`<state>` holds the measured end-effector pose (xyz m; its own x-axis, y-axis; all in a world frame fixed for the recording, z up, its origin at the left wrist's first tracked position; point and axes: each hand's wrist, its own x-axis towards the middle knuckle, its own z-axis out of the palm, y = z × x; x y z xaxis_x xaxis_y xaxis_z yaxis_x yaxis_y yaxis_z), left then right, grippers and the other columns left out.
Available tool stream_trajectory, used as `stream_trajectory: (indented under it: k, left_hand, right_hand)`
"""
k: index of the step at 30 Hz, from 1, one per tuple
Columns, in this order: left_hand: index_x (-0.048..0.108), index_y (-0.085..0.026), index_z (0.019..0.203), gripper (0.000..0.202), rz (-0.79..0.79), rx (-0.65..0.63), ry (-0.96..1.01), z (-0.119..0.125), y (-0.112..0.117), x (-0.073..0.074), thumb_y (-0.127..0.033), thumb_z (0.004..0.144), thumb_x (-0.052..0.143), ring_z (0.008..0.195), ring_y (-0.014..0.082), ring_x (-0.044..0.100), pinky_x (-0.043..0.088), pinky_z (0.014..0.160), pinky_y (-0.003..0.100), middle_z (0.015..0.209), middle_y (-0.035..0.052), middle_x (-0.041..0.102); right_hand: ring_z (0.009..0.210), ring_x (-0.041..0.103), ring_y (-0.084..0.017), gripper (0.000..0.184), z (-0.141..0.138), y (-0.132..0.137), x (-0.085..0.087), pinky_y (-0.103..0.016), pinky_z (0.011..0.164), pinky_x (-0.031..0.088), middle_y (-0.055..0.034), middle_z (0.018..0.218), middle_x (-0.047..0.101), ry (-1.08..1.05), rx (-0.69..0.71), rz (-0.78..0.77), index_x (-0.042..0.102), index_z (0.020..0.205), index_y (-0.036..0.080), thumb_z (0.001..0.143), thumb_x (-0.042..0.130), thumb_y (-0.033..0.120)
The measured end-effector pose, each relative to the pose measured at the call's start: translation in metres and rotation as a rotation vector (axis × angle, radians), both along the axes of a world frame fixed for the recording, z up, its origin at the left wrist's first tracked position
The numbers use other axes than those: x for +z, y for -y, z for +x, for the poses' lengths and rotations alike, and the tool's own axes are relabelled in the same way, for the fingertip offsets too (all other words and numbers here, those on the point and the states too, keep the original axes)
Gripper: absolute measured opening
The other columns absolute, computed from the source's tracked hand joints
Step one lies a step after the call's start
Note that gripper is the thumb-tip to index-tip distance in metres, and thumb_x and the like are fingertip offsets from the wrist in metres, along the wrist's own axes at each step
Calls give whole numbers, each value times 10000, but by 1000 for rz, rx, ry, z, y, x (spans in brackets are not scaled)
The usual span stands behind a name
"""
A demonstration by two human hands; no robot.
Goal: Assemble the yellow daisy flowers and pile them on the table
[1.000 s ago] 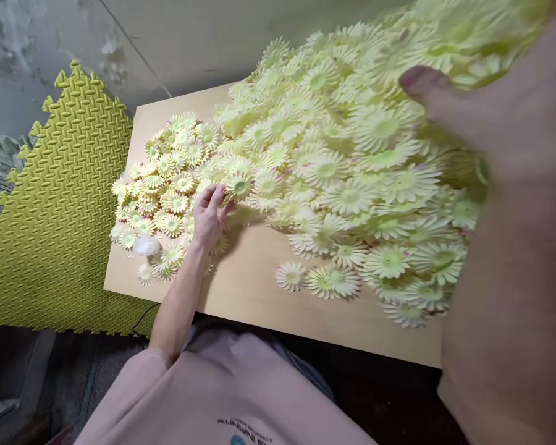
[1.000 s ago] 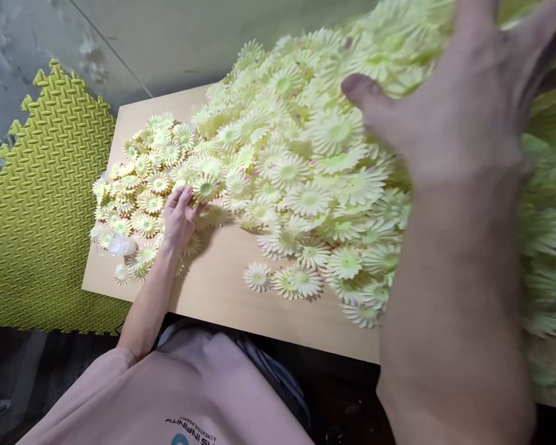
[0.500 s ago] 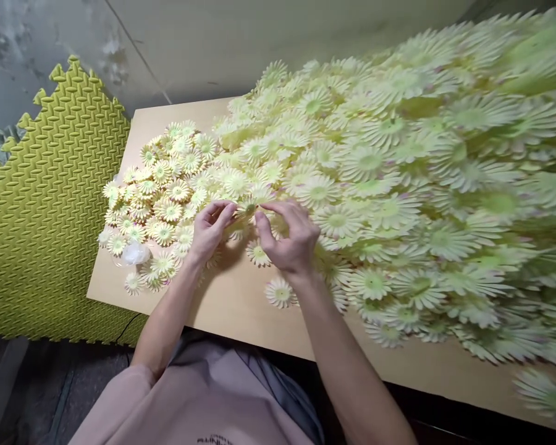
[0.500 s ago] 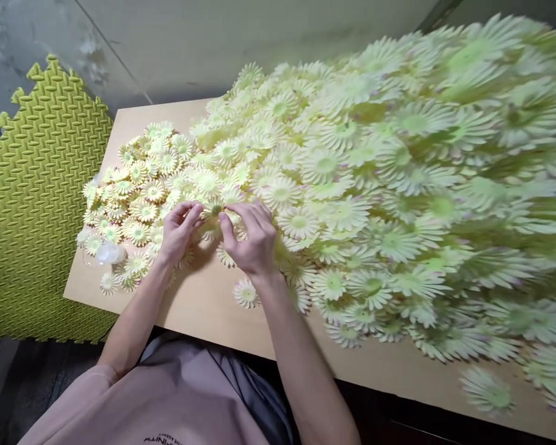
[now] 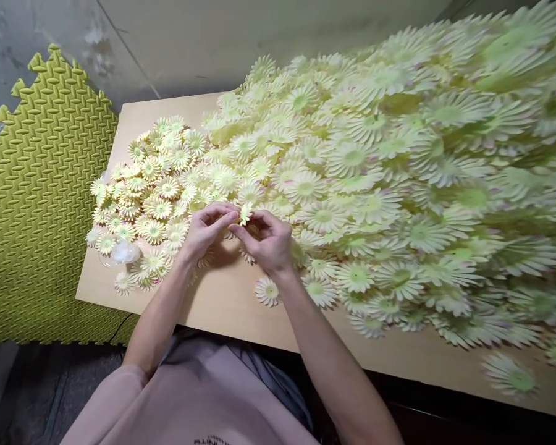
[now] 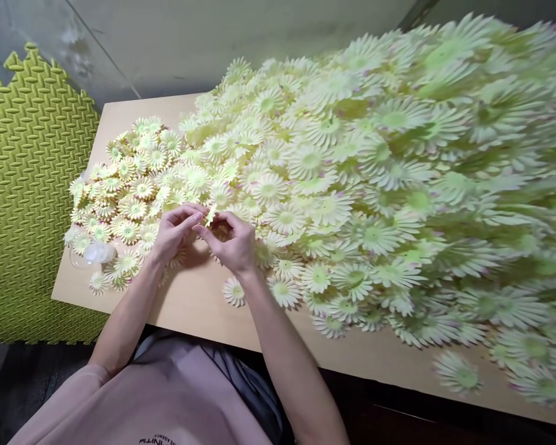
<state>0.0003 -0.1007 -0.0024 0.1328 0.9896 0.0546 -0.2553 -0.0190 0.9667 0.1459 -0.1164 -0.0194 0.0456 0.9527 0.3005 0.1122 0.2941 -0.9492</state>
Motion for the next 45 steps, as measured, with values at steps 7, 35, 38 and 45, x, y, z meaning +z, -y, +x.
stream_trajectory:
  k: [7,35,38,45]
  left_hand:
    - [748,-220,768,74,16,76,8,0,-1,-1,-289,746,766,932,140,627,492,830,295,1025,55,661]
    - [674,-235,1012,451,-105,-227,9,-5,-1,5,-225,602,863,851,102,582,463,740,221,977,18,626]
    - [662,-230,892,378,-56,-159,30,-3,-1,4,-215,580,875,800,88,549,444,737,230,885,-10,602]
    - [669,-162,802,316,-144,-284,5,-2,2,5,-475,773,709,555,71,504,416,556,234,659,-3,563]
  right_hand:
    - [764,714,-190,257,3,-2,-4,-327,721,619,-59,876,738,-200,89,-132,695,908,185,748,762,374]
    - [506,582,-85,205,26,-3,17,-185,489,468,1,557,660,-349,447,-297,740,641,191,677,828,372]
    - [507,591,-84,179,27,-4,17,-186,495,479,-2,567,673,-374,454,-290,749,641,200,676,830,356]
    - [499,591,-77,155,26,-4,18,-178,492,490,3,574,682,-385,396,-306,760,644,215,640,852,339]
